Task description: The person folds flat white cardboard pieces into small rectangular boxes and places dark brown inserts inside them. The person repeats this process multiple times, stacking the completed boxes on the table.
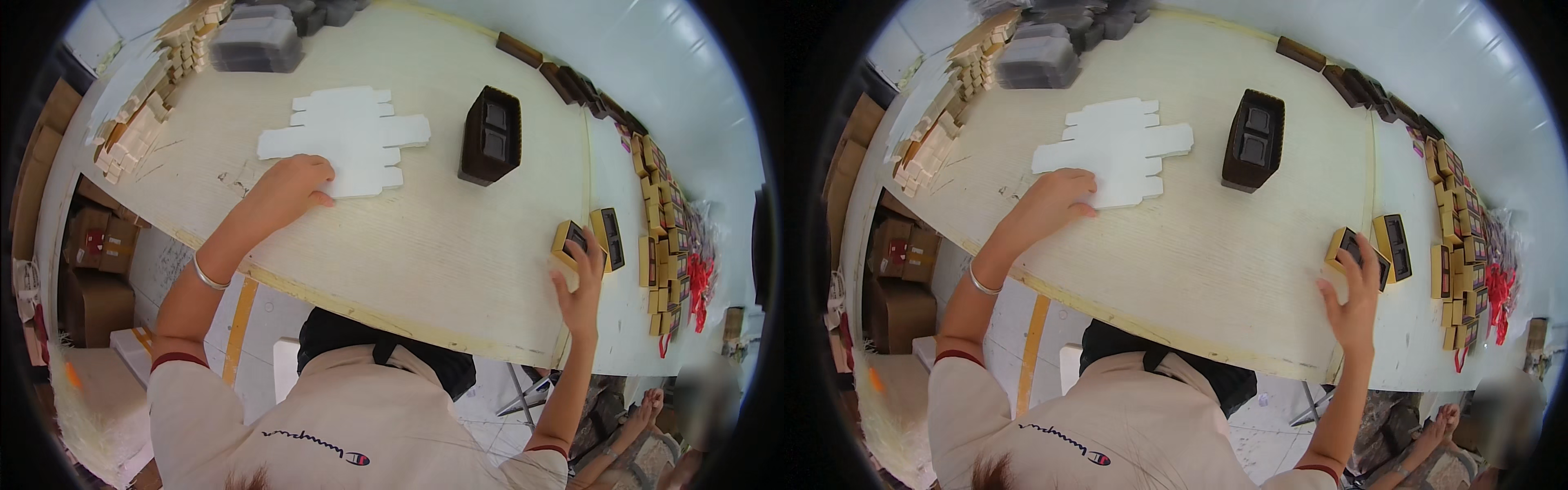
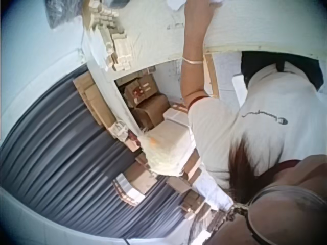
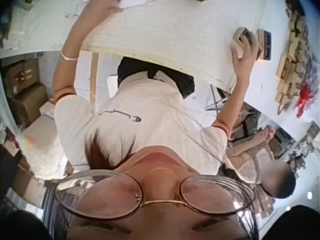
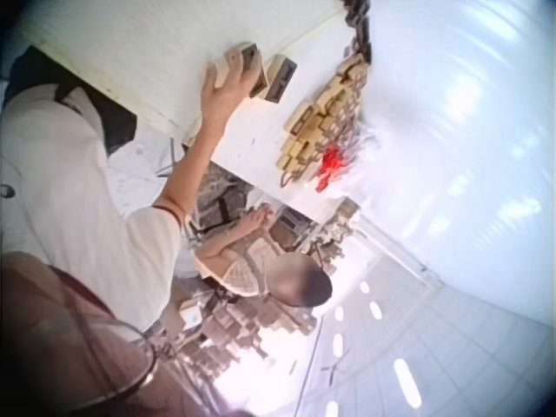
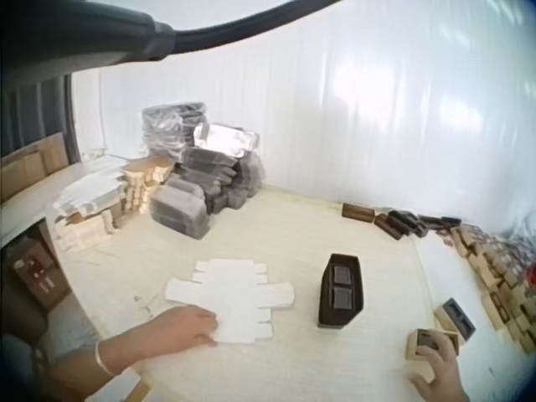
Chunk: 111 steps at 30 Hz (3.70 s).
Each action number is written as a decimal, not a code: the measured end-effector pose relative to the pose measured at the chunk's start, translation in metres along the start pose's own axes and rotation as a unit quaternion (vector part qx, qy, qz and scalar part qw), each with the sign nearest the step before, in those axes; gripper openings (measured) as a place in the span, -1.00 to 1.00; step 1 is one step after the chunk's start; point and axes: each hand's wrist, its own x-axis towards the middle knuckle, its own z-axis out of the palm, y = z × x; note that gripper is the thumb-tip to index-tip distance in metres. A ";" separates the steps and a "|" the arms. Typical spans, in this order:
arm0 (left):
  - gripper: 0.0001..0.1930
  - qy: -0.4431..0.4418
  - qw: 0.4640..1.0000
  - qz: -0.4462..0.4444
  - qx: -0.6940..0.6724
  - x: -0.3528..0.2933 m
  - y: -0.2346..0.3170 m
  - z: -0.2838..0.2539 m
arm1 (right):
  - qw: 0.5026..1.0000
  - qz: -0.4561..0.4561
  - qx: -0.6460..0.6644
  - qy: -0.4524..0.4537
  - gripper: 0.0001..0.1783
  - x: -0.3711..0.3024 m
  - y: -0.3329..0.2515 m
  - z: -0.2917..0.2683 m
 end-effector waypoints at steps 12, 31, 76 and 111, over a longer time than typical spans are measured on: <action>-0.78 0.316 0.898 0.248 0.178 -0.070 0.058 0.013 | 0.975 -0.197 0.038 0.098 -0.42 -0.052 -0.088 0.020; -0.73 0.168 0.950 0.261 -0.030 -0.090 0.132 0.112 | 0.979 -0.206 -0.005 0.008 -0.60 -0.102 -0.126 0.069; -0.90 -0.073 0.938 0.335 -0.056 0.030 0.126 0.077 | 0.976 -0.211 0.024 0.040 -0.76 -0.066 -0.127 0.070; -0.83 -0.008 0.947 0.316 -0.056 -0.024 0.121 0.079 | 0.991 -0.050 0.100 -0.069 -0.84 -0.053 -0.099 0.045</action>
